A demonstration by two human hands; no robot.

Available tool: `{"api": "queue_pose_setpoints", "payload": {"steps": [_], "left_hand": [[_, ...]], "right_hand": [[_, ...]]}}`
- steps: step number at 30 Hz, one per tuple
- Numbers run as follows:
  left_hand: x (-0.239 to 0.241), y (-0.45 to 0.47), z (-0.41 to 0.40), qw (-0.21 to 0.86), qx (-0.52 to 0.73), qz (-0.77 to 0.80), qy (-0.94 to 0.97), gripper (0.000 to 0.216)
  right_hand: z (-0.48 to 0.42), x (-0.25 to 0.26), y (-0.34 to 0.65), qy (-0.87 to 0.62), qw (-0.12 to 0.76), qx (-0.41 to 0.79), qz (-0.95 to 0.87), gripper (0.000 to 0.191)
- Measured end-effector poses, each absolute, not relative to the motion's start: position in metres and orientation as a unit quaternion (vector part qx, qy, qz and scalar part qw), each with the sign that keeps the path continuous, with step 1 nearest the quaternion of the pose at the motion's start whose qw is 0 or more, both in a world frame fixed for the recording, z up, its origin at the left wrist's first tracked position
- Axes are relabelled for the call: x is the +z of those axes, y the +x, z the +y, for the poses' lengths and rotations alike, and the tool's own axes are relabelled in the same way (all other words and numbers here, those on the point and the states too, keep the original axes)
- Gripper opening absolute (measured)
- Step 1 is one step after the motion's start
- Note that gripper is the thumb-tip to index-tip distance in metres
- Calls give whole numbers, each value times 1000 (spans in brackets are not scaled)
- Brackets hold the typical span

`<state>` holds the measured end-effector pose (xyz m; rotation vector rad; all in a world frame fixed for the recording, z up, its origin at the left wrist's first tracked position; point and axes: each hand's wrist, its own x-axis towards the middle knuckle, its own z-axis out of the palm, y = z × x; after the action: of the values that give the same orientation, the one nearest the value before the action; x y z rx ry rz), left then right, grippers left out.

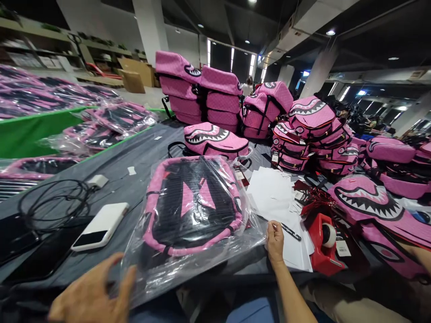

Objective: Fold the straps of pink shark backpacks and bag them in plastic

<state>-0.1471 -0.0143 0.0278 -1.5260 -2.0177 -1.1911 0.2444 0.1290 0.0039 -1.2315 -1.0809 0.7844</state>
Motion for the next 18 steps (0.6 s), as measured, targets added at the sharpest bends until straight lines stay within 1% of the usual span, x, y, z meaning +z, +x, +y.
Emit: {"api": "queue_pose_setpoints", "payload": {"steps": [3, 6, 9, 12, 15, 18], "left_hand": [[48, -113, -3, 231, -307, -609, -694, 32], [44, -104, 3, 235, -254, -581, -737, 34], [34, -109, 4, 199, -261, -569, -754, 31], [32, -111, 0, 135, -315, -562, -753, 31], [41, -106, -5, 62, -362, -587, -721, 39], [60, -102, -3, 43, -381, -594, -708, 40]], "right_hand": [[126, 7, 247, -534, 615, 339, -471, 49], [125, 10, 247, -532, 617, 336, -473, 49], [125, 12, 247, -529, 616, 342, -472, 49], [125, 11, 246, -529, 615, 350, -468, 50], [125, 11, 246, -528, 616, 358, -463, 51], [126, 10, 245, -524, 618, 363, -460, 52]]}}
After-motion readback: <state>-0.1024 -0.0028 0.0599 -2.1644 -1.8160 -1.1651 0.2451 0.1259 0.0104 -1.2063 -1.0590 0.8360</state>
